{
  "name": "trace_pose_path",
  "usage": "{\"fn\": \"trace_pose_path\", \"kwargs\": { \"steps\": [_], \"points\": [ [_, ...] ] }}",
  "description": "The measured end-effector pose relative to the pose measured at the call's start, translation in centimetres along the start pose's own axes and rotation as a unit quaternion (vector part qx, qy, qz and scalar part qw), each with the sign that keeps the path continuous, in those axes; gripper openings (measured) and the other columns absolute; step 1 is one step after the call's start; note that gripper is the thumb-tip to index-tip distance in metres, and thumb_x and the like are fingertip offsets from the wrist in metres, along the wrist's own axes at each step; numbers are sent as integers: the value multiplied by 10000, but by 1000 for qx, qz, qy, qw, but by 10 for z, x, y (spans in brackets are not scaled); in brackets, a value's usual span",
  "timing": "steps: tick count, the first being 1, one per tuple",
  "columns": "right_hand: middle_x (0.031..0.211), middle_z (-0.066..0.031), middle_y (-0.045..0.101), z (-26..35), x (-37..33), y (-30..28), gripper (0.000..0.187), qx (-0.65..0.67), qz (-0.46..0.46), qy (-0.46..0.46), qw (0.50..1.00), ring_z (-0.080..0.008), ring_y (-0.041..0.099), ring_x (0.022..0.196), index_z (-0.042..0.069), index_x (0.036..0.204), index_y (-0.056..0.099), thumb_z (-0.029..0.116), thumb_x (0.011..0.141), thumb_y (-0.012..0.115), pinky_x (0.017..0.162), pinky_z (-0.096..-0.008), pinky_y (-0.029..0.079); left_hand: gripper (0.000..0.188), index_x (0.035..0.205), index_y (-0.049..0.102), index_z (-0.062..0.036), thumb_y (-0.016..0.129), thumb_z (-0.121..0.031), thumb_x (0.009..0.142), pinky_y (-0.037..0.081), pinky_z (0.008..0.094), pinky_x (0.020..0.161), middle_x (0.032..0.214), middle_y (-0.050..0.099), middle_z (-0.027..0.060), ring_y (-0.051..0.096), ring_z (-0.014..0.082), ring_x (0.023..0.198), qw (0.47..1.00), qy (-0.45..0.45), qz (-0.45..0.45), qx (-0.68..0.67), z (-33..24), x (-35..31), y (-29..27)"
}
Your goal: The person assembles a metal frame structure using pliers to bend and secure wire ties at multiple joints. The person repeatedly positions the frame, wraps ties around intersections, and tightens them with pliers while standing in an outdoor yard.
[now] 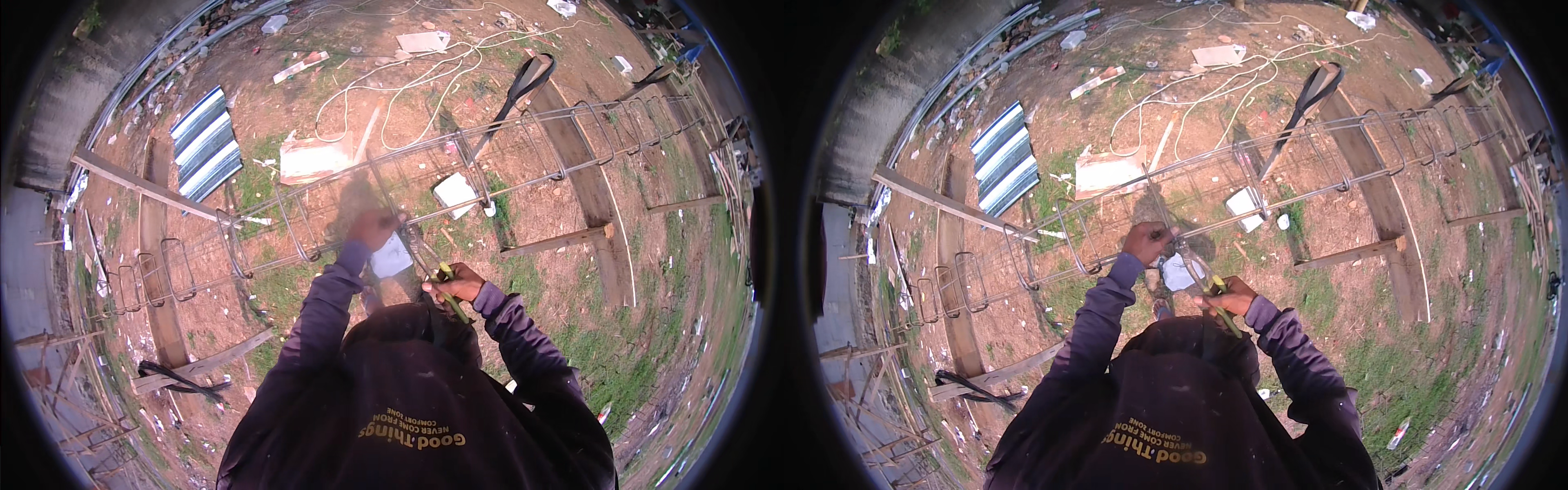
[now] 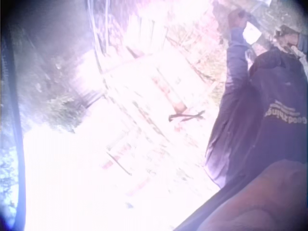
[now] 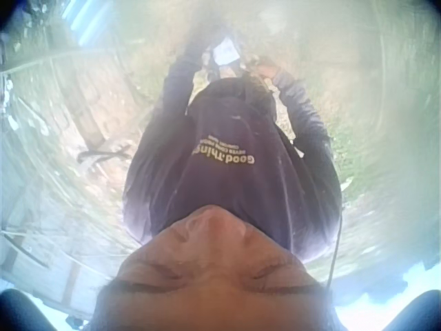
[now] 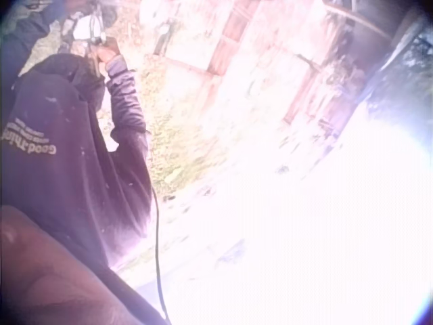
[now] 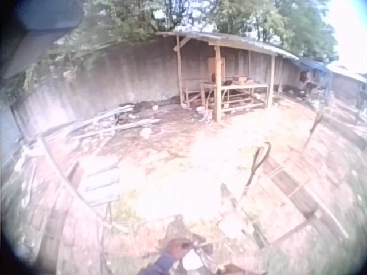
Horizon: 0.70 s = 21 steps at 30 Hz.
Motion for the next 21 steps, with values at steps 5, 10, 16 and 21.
{"fn": "trace_pose_path", "kwargs": {
  "steps": [5, 10, 16, 21],
  "points": [
    [935, -164, 654, 38, -39, -16, 454, -472, -261, -174, 824, -335, 649, 841, -12, 1068, 554, 293, 777, 721, 736, -433, 535, 412, 755, 659, -2, 668, -390, 893, 382, 367, 550, 564, 490, 85, 438, 172, 542, 1000, -6, 12, -2, -1, 3, -2],
    [966, -201, 592, 60, -57, -11, 408, -613, -384, -270, 636, -416, 605, 908, 2, 1191, 544, 280, 895, 583, 701, -478, 495, 461, 799, 660, -25, 604, -472, 894, 424, 444, 644, 688, 573, 178, 542, 337, 682, 997, -29, 53, 40, 6, 6, 0],
    [720, -140, 664, 18, -21, 2, 488, -192, -69, -38, 978, -332, 667, 689, -31, 1025, 558, 408, 851, 682, 662, -404, 535, 446, 714, 621, 4, 662, -403, 892, 398, 373, 558, 573, 505, 107, 452, 185, 536, 1000, 15, 20, 1, 14, 5, 5],
    [908, -181, 671, 31, -39, -5, 516, -351, -233, -110, 900, -338, 663, 890, -27, 1054, 541, 385, 802, 722, 779, -431, 526, 465, 749, 637, -8, 623, -451, 891, 413, 415, 600, 632, 544, 139, 501, 267, 601, 1000, 20, 18, 13, 9, 3, 2]
  ]
}}
Point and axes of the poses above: each hand's wrist, its own x-axis towards the middle knuckle, its own y-axis out of the palm, z = x × y, the point moved 3 cm from there along x, towards the middle knuckle
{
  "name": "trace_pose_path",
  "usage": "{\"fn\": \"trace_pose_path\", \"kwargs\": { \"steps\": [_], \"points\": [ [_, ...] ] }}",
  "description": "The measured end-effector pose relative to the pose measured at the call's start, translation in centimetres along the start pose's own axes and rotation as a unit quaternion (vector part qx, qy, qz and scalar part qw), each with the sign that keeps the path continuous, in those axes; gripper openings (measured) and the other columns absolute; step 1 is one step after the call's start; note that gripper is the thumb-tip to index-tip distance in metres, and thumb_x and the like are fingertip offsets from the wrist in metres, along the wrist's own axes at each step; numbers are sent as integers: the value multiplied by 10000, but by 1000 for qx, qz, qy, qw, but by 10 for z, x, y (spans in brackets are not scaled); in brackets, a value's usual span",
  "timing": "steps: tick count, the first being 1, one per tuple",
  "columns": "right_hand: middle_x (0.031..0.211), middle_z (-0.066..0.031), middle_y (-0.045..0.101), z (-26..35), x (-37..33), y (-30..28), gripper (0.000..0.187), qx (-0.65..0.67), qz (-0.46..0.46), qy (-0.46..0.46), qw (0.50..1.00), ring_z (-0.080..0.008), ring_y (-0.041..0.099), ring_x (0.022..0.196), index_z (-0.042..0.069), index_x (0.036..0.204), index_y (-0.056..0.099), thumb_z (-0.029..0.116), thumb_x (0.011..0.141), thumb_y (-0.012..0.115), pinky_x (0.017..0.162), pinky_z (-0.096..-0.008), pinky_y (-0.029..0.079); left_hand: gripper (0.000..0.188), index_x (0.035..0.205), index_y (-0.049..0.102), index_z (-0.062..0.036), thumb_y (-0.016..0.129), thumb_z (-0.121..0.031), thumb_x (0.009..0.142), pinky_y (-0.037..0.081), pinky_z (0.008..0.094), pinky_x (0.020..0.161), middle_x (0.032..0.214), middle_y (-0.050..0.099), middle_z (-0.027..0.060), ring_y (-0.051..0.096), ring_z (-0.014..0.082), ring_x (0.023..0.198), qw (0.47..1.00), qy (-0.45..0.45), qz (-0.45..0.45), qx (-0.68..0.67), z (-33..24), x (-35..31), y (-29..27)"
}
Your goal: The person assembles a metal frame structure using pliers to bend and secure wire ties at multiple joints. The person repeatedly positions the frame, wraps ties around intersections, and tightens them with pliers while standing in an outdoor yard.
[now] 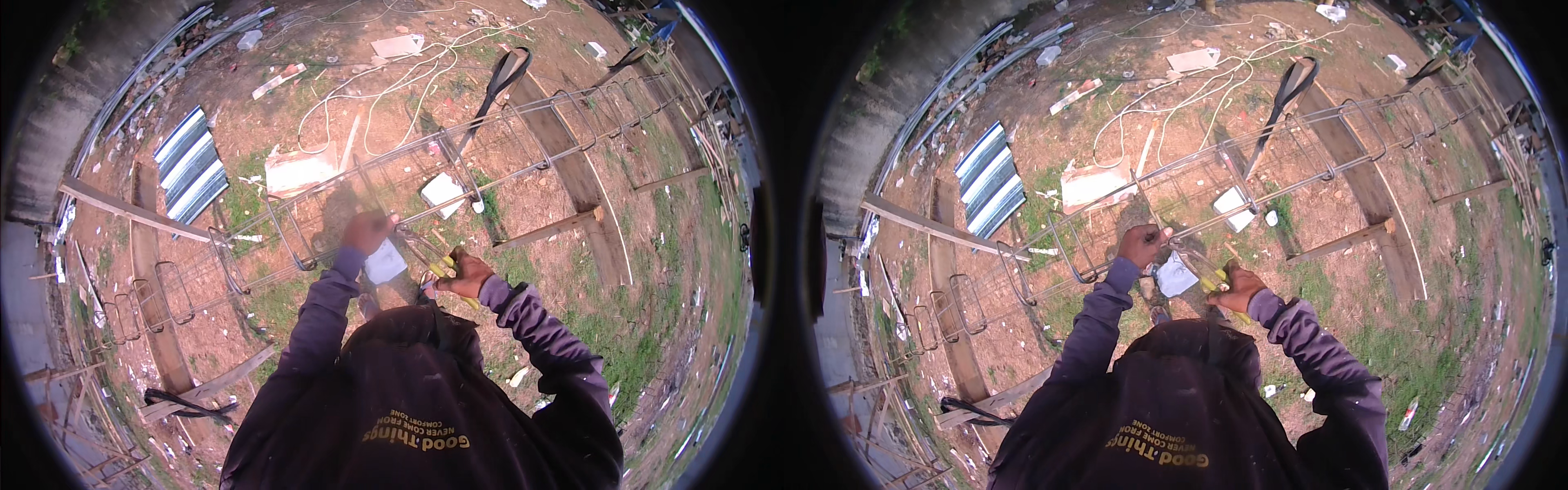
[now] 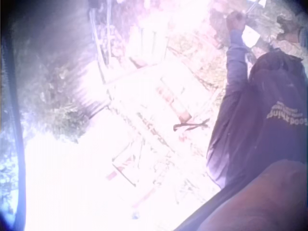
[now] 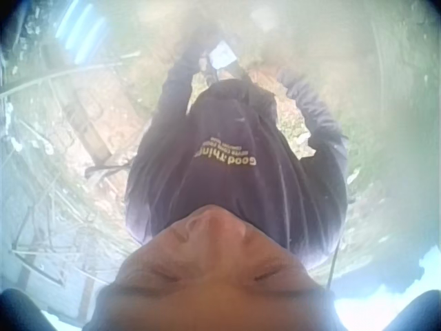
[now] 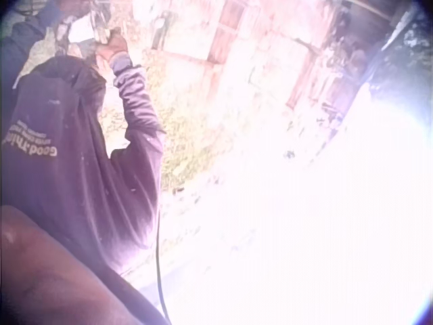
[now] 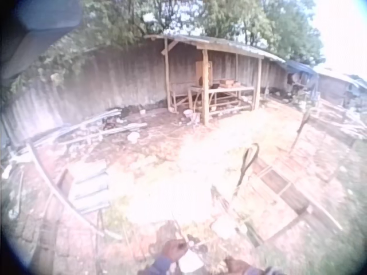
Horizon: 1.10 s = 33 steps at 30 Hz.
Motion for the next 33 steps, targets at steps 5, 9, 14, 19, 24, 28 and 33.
{"fn": "trace_pose_path", "kwargs": {
  "steps": [5, 9, 14, 19, 24, 28, 33],
  "points": [
    [867, -147, 596, 21, -19, -23, 459, -323, -295, -180, 881, -350, 613, 790, 29, 1232, 528, 319, 885, 610, 697, -468, 501, 536, 762, 632, -15, 539, -526, 896, 434, 501, 680, 751, 608, 224, 585, 431, 751, 998, -47, 27, 29, -9, -1, -5],
    [760, -128, 621, 9, -5, -5, 398, -194, -135, -93, 967, -292, 637, 641, 16, 1140, 568, 354, 932, 587, 574, -413, 509, 517, 751, 626, -18, 545, -506, 900, 437, 503, 687, 762, 603, 233, 588, 433, 762, 995, -63, 47, 55, -10, -2, -6],
    [762, -209, 663, -9, 0, 22, 474, 267, 230, 232, 907, -357, 674, 803, -17, 916, 617, 453, 867, 660, 680, -412, 546, 485, 756, 629, -24, 555, -480, 903, 441, 504, 684, 772, 604, 238, 592, 432, 765, 997, -20, 24, 69, -10, 0, -4],
    [883, -171, 660, 10, -12, -9, 577, -151, -22, -9, 988, -362, 660, 848, -26, 1204, 490, 338, 808, 696, 768, -494, 502, 471, 775, 640, -27, 560, -475, 897, 437, 508, 677, 782, 610, 236, 590, 434, 767, 1000, -6, 14, 18, -10, 0, -4],
    [823, -161, 626, 24, -20, -15, 447, -314, -264, -197, 891, -385, 630, 767, 17, 1245, 506, 293, 901, 582, 657, -466, 510, 475, 779, 640, -28, 543, -476, 904, 437, 506, 673, 777, 616, 225, 588, 433, 755, 998, -41, 36, 45, -6, -2, -3],
    [750, -164, 627, -5, 0, 14, 506, -72, 14, 30, 997, -304, 634, 616, -10, 1131, 510, 393, 862, 656, 578, -424, 530, 493, 732, 638, -12, 583, -463, 923, 395, 453, 565, 604, 518, 189, 493, 340, 543, 999, 24, -15, 22, -8, 0, -3],
    [791, -176, 633, -13, -1, 39, 617, 202, 57, 70, 975, -314, 655, 711, 2, 1072, 483, 403, 731, 806, 660, -443, 531, 489, 769, 627, -26, 530, -484, 913, 439, 503, 694, 772, 608, 227, 590, 433, 779, 997, -33, 41, 53, -2, 0, 1]
  ]
}}
Point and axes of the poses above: each hand's wrist, its own x-axis towards the middle knuckle, its own y-axis out of the palm, z = x × y, the point moved 3 cm from there along x, towards the middle knuckle
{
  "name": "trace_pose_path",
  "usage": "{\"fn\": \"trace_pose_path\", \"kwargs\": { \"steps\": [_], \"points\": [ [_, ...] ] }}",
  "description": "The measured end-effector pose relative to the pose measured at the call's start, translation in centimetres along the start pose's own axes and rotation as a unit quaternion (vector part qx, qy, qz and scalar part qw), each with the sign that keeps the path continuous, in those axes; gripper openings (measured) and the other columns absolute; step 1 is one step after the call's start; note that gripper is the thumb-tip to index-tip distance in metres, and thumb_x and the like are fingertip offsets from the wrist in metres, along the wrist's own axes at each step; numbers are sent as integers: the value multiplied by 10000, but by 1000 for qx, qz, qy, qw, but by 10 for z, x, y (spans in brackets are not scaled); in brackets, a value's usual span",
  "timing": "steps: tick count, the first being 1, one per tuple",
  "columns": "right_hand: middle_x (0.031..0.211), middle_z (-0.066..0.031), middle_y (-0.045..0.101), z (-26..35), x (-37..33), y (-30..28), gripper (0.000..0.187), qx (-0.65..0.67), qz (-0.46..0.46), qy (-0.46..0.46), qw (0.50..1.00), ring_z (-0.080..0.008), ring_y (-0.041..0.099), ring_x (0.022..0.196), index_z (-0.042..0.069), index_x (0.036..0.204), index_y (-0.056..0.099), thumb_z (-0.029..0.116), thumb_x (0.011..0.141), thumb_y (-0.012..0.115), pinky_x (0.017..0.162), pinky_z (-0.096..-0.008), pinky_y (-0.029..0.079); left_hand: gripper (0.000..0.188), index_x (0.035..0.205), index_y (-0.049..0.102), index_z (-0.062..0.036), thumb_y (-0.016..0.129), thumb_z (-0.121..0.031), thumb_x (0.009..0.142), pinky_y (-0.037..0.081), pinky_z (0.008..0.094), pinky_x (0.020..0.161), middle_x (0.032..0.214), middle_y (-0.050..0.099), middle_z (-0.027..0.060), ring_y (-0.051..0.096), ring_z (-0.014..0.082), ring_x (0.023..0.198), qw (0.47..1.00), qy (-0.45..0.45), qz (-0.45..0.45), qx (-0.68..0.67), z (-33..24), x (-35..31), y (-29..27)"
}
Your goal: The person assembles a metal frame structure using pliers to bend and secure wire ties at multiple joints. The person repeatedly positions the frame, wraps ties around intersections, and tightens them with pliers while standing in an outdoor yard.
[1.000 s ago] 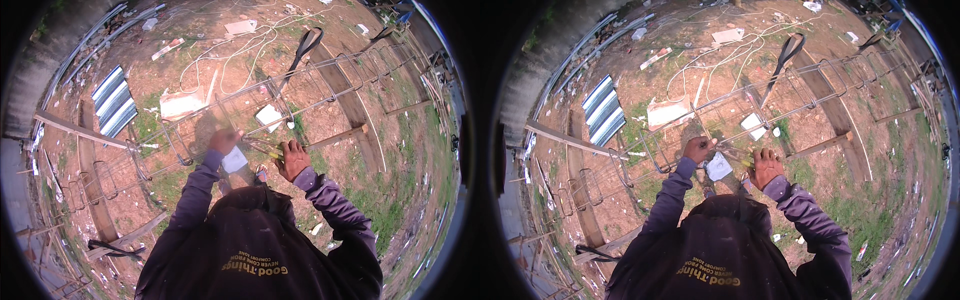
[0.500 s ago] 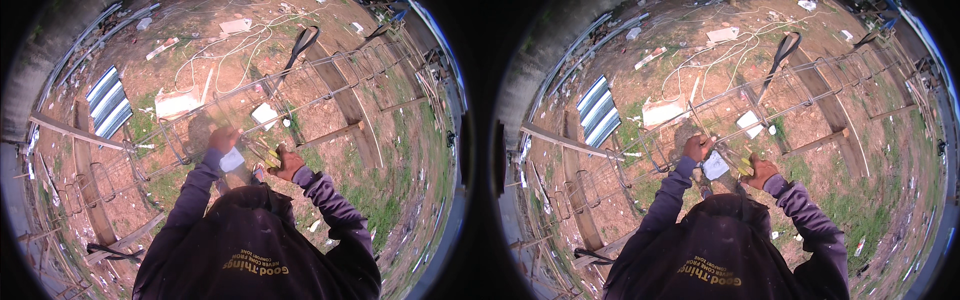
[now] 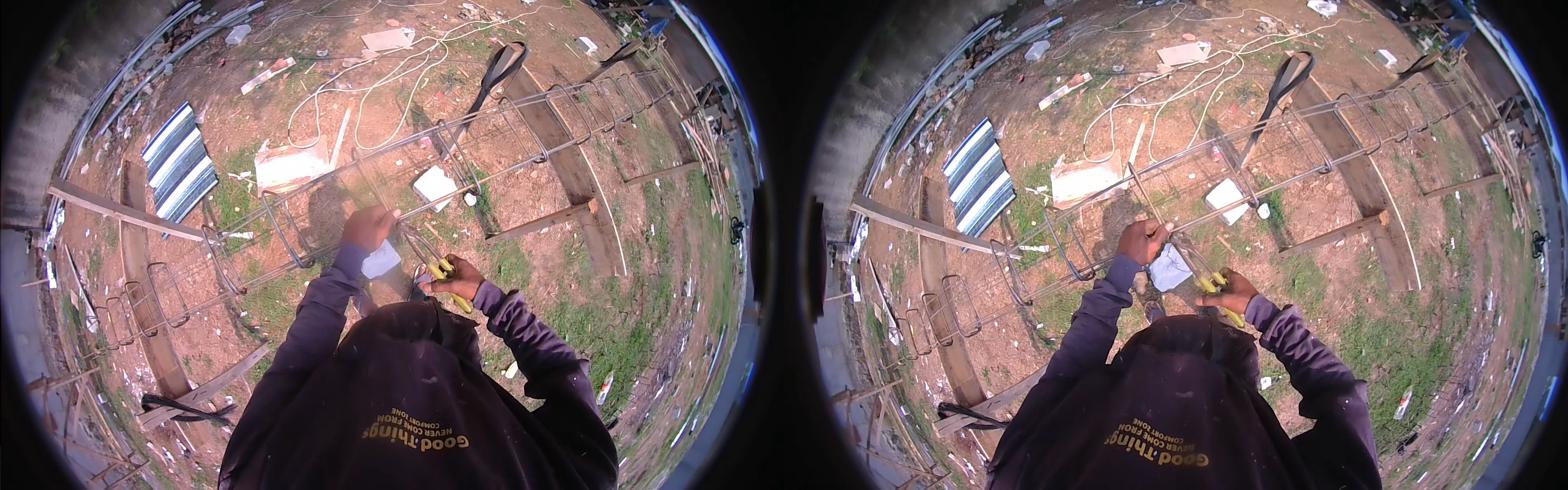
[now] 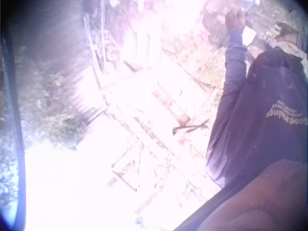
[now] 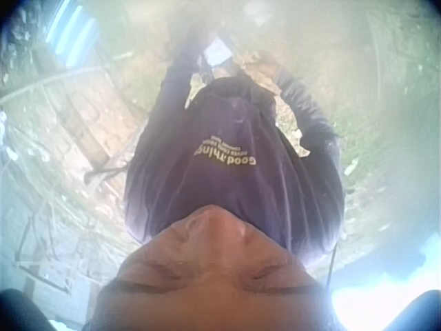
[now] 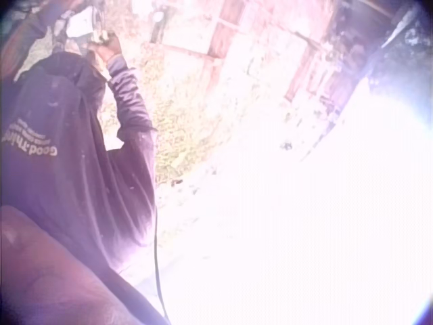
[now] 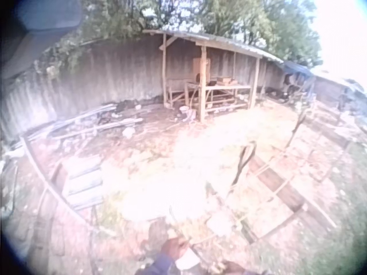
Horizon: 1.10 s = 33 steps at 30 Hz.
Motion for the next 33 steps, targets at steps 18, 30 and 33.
{"fn": "trace_pose_path", "kwargs": {
  "steps": [18, 30, 33],
  "points": [
    [819, -161, 645, -22, -6, 28, 387, -104, 30, -145, 983, -288, 625, 774, 67, 1133, 606, 407, 952, 575, 744, -397, 488, 332, 922, 634, -14, 595, -343, 946, 475, 368, 598, 662, 612, 91, 608, 243, 617, 987, -57, -87, -121, -32, -82, -7],
    [1370, -165, 521, -39, -51, -48, 524, -57, -179, -287, 939, -398, 522, 1205, 181, 1412, 478, 246, 896, 546, 1070, -470, 345, 254, 960, 635, 4, 511, -214, 1001, 416, 263, 495, 593, 568, 33, 520, 99, 516, 967, -61, -6, -246, -80, -62, -3],
    [1181, -151, 604, -48, -63, -79, 557, 23, -269, -335, 903, -264, 608, 1055, 101, 1407, 472, 124, 858, 566, 908, -353, 461, 284, 918, 616, 14, 517, -238, 1002, 449, 243, 511, 661, 603, 46, 564, 95, 559, 935, -101, -20, -338, -87, -54, -2]
  ]
}}
Point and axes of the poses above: each hand's wrist, its own x-axis towards the middle knuckle, its own y-axis out of the palm, z = x × y, the point moved 3 cm from there along x, towards the middle knuckle
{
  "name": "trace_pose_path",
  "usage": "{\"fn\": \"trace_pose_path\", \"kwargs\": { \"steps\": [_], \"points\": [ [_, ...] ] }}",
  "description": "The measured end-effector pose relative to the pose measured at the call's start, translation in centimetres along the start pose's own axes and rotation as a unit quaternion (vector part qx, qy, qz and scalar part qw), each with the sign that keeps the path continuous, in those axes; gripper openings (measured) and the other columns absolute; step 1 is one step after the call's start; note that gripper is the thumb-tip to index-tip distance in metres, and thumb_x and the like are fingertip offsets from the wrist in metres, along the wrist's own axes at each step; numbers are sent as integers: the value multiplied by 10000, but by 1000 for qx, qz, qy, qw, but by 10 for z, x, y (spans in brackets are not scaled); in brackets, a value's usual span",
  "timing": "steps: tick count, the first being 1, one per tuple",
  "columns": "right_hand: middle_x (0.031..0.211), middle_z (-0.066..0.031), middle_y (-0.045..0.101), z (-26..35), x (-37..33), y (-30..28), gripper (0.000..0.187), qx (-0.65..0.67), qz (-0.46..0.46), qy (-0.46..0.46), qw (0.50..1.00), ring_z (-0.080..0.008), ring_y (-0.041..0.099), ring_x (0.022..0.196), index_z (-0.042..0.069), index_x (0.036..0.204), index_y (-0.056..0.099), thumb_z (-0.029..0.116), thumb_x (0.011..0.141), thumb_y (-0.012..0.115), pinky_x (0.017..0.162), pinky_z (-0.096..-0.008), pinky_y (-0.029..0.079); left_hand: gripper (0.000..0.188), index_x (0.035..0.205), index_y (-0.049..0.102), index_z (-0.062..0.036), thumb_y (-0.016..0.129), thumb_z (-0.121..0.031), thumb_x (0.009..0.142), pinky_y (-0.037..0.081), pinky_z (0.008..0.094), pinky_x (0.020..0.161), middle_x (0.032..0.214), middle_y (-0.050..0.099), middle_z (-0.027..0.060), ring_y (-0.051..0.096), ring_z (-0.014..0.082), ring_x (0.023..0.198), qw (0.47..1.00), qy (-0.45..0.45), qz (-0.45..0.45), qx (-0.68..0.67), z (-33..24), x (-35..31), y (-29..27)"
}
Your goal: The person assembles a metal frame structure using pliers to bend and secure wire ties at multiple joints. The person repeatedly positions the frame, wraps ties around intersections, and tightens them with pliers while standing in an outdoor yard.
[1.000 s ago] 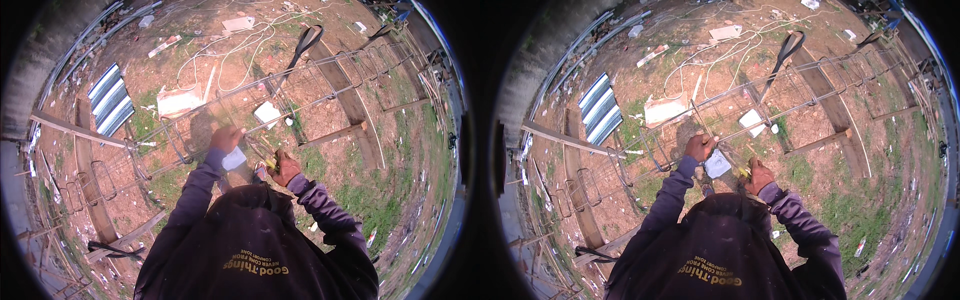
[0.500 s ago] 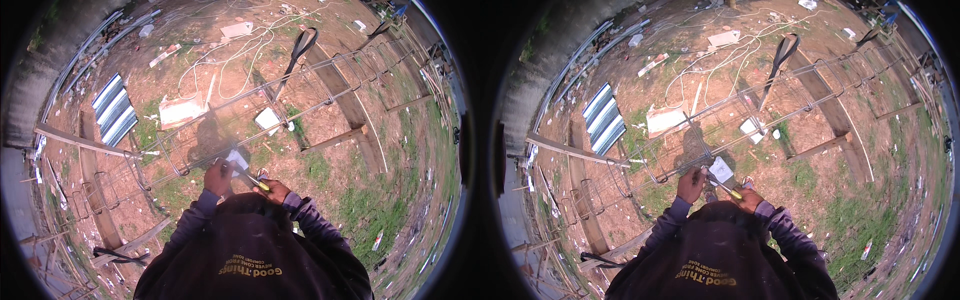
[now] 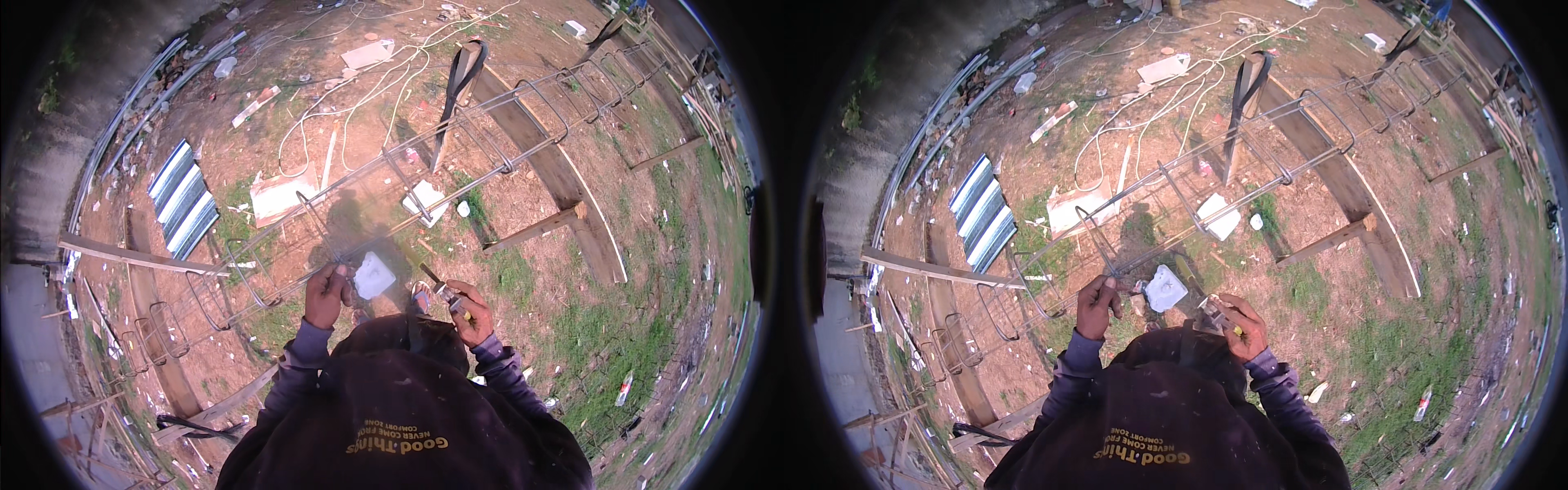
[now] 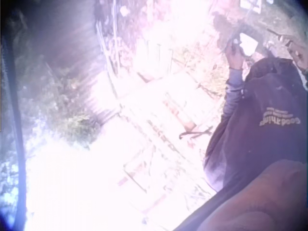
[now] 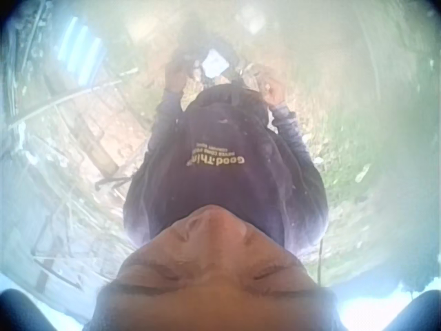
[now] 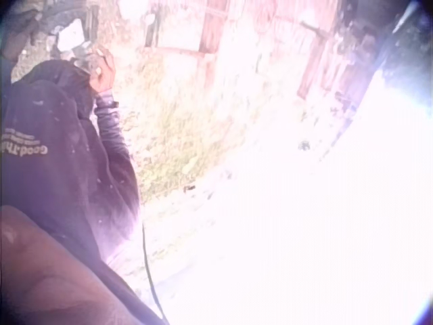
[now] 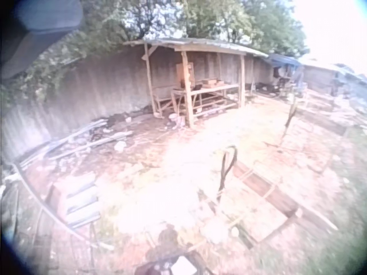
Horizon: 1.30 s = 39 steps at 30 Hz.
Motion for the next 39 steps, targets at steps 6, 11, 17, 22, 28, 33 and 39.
{"fn": "trace_pose_path", "kwargs": {
  "steps": [6, 11, 17, 22, 28, 33, 39],
  "points": [
    [658, 25, 496, -25, 41, -38, 446, 189, -137, 227, 946, -61, 451, 597, 26, 1344, 527, 88, 910, 608, 585, -232, 407, 321, 1017, 643, 16, 567, -294, 981, 526, 286, 633, 851, 638, 46, 621, 134, 784, 998, 50, -4, -47, 8, 85, 54],
    [759, -60, 671, -45, 53, -49, 174, 74, -19, 317, 946, -83, 625, 702, 14, 1053, 648, 136, 931, 627, 605, -255, 462, 373, 1022, 636, 27, 627, -337, 945, 558, 307, 766, 888, 636, 48, 642, 150, 829, 998, -22, 52, -24, 5, 171, 105],
    [901, -100, 682, -31, 56, -74, 149, 55, 9, 109, 992, -215, 631, 834, 34, 1014, 672, 119, 893, 658, 759, -331, 474, 309, 977, 617, 21, 572, -286, 981, 550, 298, 792, 961, 667, 101, 665, 168, 818, 985, -55, 61, -150, 2, 169, 128],
    [944, -110, 672, -30, 98, -76, 159, 52, 70, 1, 996, -274, 593, 881, 45, 1028, 682, 111, 888, 649, 818, -357, 446, 297, 994, 612, 23, 522, -260, 1007, 544, 310, 806, 1023, 687, 131, 682, 184, 855, 991, -52, 54, -113, 0, 161, 118],
    [954, -85, 669, -40, 121, -82, 122, 80, 83, -22, 993, -229, 600, 811, 36, 981, 691, 94, 884, 646, 755, -327, 454, 328, 1065, 621, 44, 518, -263, 1007, 548, 321, 798, 1006, 692, 122, 687, 191, 864, 990, -70, 17, -124, 7, 162, 119],
    [941, -103, 661, -73, 125, -69, 147, 143, 76, -23, 987, -198, 614, 850, 35, 1030, 661, 76, 893, 628, 744, -330, 473, 339, 1014, 647, 35, 516, -278, 1008, 555, 328, 752, 917, 693, 104, 683, 185, 827, 997, -40, 28, -54, 7, 171, 123],
    [890, -121, 658, -148, 141, -26, 301, 107, -110, 197, 968, -252, 639, 811, 63, 1110, 612, 194, 857, 709, 721, -353, 498, 373, 938, 655, 11, 523, -331, 1003, 537, 308, 693, 848, 682, 70, 651, 150, 743, 999, -12, 31, 32, 10, 182, 126]
  ]
}}
Point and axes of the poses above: each hand's wrist, its own x-axis towards the middle knuckle, its own y-axis out of the palm, z = x × y, the point moved 3 cm from there along x, towards the middle knuckle
